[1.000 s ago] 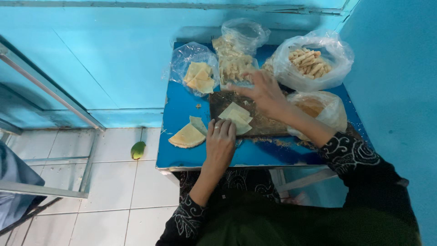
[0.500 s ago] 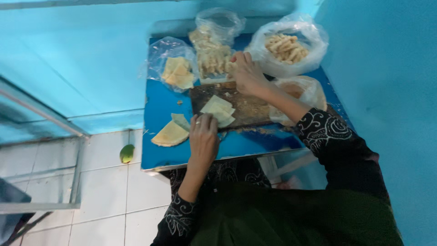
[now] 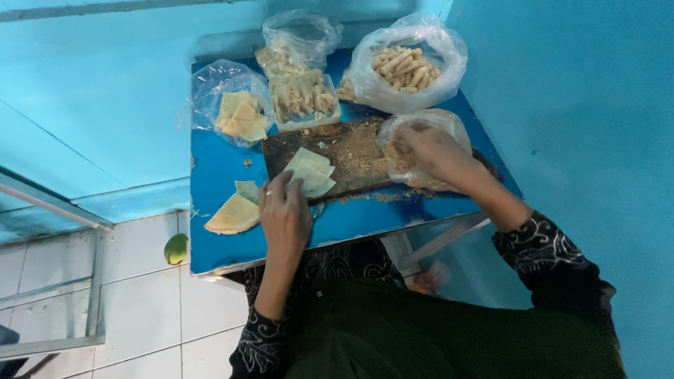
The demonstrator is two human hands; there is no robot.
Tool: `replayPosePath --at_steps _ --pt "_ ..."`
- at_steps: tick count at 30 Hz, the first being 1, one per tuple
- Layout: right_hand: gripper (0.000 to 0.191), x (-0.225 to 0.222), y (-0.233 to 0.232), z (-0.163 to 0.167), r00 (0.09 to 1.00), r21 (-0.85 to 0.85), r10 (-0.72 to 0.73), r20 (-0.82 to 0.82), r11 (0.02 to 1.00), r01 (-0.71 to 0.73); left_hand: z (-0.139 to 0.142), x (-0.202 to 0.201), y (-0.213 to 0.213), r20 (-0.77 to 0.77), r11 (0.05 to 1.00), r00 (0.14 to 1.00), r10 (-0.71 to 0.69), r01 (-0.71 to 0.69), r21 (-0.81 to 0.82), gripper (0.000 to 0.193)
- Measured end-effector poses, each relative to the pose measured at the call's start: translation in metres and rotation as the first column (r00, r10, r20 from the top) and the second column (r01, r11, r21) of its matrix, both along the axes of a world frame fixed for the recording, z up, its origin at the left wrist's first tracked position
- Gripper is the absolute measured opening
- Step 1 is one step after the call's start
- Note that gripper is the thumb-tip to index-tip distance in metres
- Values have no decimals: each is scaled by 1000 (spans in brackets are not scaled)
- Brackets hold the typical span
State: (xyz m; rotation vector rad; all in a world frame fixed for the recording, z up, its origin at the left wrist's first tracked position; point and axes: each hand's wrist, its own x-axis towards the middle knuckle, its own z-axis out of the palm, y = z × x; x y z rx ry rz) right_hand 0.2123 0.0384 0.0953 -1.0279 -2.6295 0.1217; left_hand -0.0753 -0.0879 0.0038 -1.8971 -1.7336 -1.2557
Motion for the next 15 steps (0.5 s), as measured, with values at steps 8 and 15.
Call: replayPosePath --at_steps 8,15 --pt "50 24 14 -8 975 126 129 178 980 -153 10 -5 -12 33 969 968 249 -249 -2 16" --pt "47 18 19 -9 977 -35 -10 214 999 18 2 -9 -9 69 964 965 255 -248 -100 15"
